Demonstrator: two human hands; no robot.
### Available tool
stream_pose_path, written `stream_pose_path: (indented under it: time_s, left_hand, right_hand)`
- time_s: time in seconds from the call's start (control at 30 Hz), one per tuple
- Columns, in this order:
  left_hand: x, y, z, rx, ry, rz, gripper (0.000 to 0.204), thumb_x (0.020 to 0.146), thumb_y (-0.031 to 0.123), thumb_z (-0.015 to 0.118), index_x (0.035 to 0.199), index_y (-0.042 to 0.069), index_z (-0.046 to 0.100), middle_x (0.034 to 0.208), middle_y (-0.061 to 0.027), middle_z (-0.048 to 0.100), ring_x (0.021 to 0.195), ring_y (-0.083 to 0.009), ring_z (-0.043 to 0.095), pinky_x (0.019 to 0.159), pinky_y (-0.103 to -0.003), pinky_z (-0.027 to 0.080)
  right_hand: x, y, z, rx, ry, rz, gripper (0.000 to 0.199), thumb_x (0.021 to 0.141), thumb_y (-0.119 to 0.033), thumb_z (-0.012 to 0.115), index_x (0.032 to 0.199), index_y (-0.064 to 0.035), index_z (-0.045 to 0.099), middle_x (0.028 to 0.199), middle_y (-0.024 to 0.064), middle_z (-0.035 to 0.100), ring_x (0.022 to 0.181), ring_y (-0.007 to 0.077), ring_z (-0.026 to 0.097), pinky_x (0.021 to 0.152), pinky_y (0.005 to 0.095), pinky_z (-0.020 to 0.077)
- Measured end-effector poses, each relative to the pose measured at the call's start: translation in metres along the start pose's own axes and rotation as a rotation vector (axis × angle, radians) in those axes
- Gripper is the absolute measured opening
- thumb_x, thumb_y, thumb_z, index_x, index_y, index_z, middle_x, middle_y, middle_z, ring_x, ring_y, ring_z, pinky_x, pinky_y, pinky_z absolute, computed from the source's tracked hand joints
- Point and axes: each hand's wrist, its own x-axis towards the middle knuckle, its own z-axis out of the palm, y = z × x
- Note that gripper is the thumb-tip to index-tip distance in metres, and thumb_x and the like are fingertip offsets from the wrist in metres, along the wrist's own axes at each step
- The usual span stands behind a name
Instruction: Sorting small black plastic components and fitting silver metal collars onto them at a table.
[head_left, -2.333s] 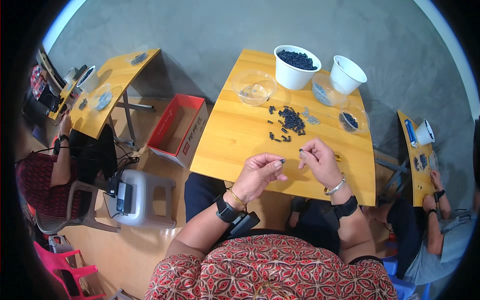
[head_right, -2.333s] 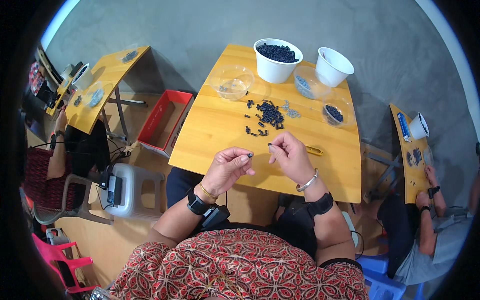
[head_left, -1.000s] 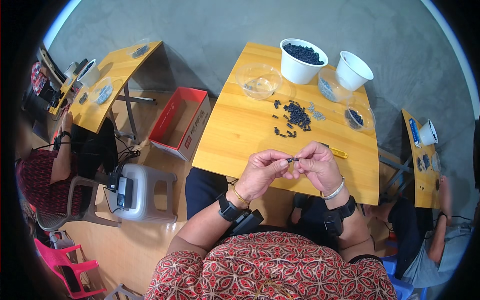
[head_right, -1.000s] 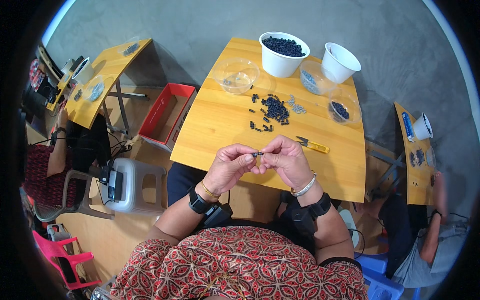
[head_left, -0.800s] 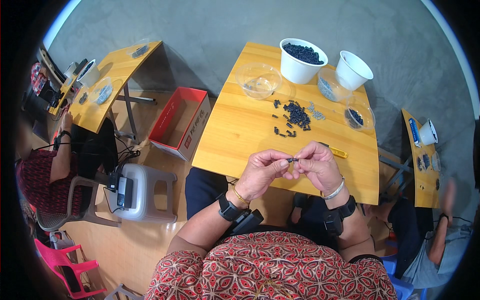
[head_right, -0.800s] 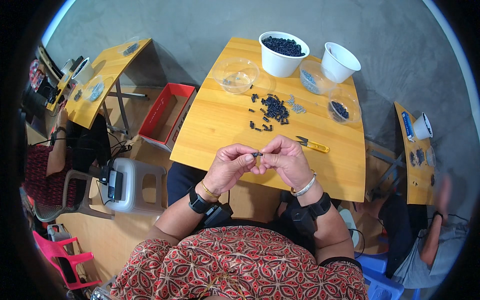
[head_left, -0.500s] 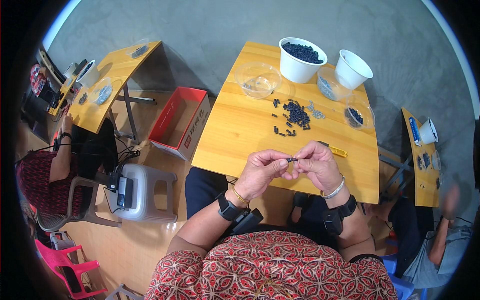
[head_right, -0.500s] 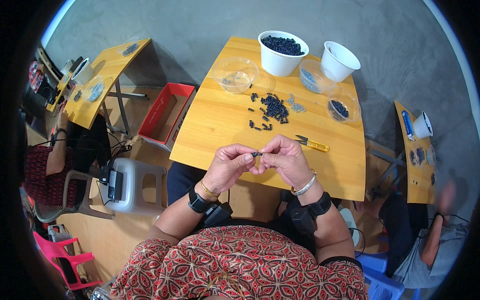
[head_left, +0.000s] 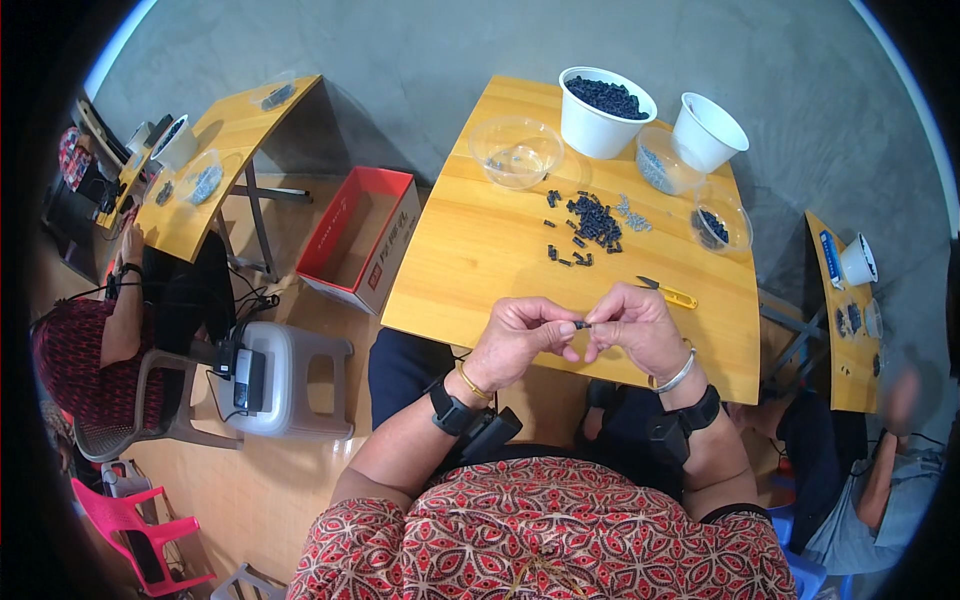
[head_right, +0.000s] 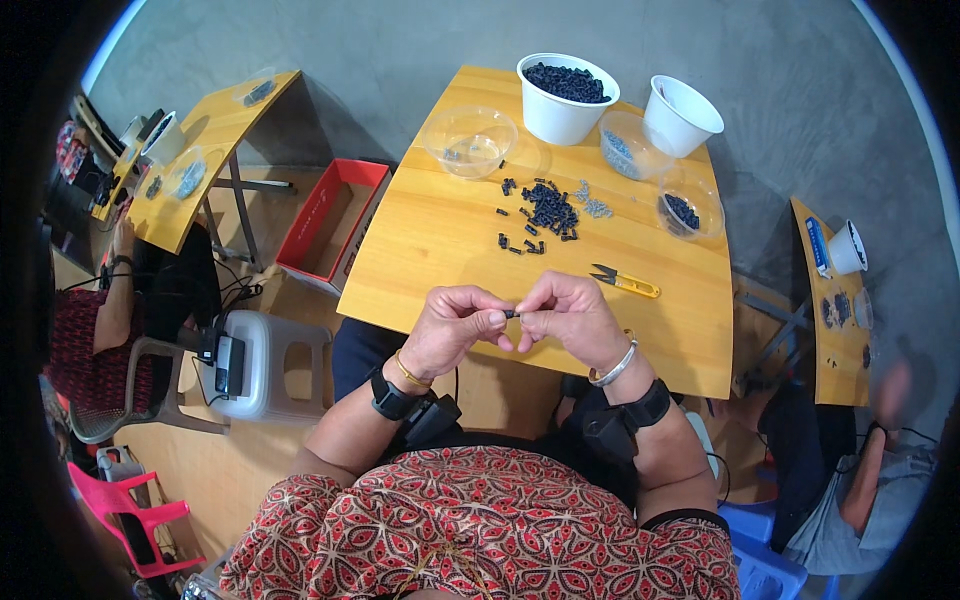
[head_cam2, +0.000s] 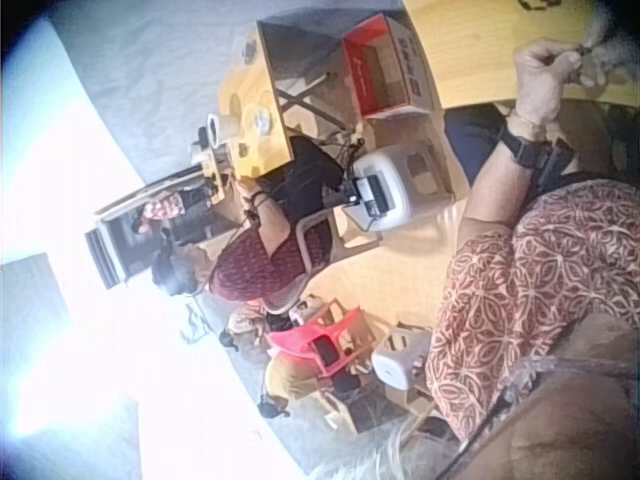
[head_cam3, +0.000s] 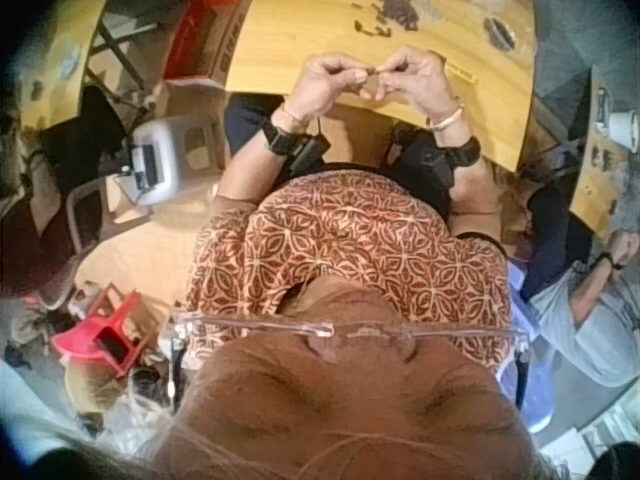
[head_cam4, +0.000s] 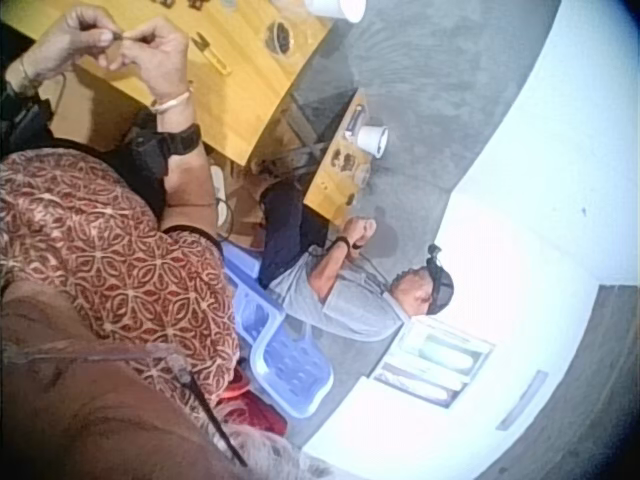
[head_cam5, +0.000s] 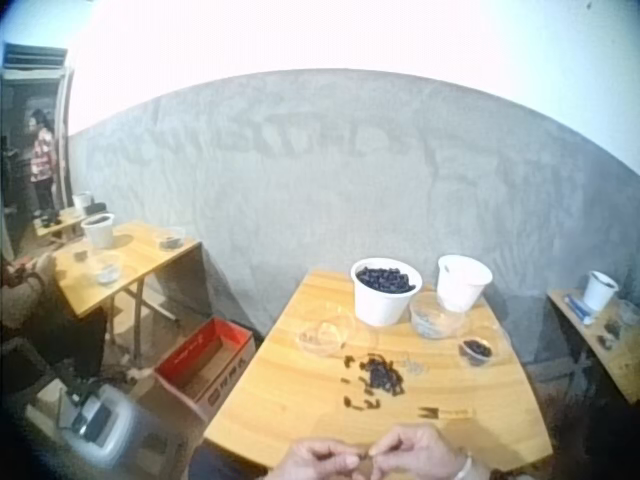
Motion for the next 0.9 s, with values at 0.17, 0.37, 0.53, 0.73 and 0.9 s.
stream_pose_path:
  time_s: [0.17, 0.37, 0.53, 0.73, 0.9]
  left_hand:
    - [0.0, -0.001, -0.001, 0.03, -0.004, -0.017, 0.012, 0.081, 0.001, 0.056, 0.09, -0.005, 0.06, 0.082, -0.0135, 0.062, 0.068, -0.0188, 0.063, 0.063, -0.027, 0.053]
    - [0.001, -0.003, 0.0, 0.045, 0.021, -0.022, 0.011, 0.082, 0.001, 0.055, 0.09, -0.005, 0.06, 0.082, -0.0138, 0.063, 0.068, -0.0185, 0.062, 0.063, -0.027, 0.053]
    - [0.004, -0.008, -0.005, -0.03, 0.014, -0.013, 0.011, 0.083, 0.002, 0.054, 0.091, -0.004, 0.059, 0.085, -0.0135, 0.062, 0.07, -0.0171, 0.062, 0.064, -0.027, 0.053]
    - [0.006, -0.011, -0.007, -0.098, 0.075, -0.019, 0.012, 0.083, 0.004, 0.055, 0.092, -0.002, 0.059, 0.084, -0.0085, 0.06, 0.071, -0.0143, 0.06, 0.065, -0.028, 0.054]
    - [0.007, -0.008, -0.004, -0.042, 0.058, -0.017, 0.012, 0.082, 0.004, 0.056, 0.092, -0.002, 0.059, 0.085, -0.0073, 0.06, 0.071, -0.0135, 0.06, 0.065, -0.028, 0.054]
  right_hand:
    - [0.001, 0.005, 0.003, -0.023, 0.021, 0.003, 0.005, 0.077, 0.005, 0.056, 0.08, 0.0014, 0.055, 0.068, 0.0082, 0.059, 0.059, 0.0147, 0.06, 0.054, 0.0247, 0.0502]
    - [0.003, 0.016, 0.0, -0.037, 0.05, -0.028, 0.005, 0.077, 0.004, 0.057, 0.08, 0.0009, 0.056, 0.068, 0.0071, 0.059, 0.058, 0.013, 0.059, 0.053, 0.023, 0.049]
    - [0.006, 0.029, 0.001, -0.135, 0.098, -0.157, 0.008, 0.079, 0.001, 0.058, 0.087, 0.0007, 0.057, 0.072, 0.005, 0.059, 0.059, 0.0094, 0.056, 0.053, 0.0206, 0.0462]
    - [0.002, 0.012, -0.007, -0.175, 0.183, -0.11, 0.019, 0.081, -0.003, 0.057, 0.099, 0.0006, 0.053, 0.082, 0.0046, 0.058, 0.064, 0.008, 0.055, 0.055, 0.0197, 0.0456]
    - [-0.002, 0.013, -0.002, -0.587, 0.194, -0.184, 0.011, 0.079, -0.005, 0.059, 0.089, -0.0006, 0.057, 0.071, 0.0034, 0.058, 0.059, 0.0082, 0.053, 0.053, 0.0215, 0.0438]
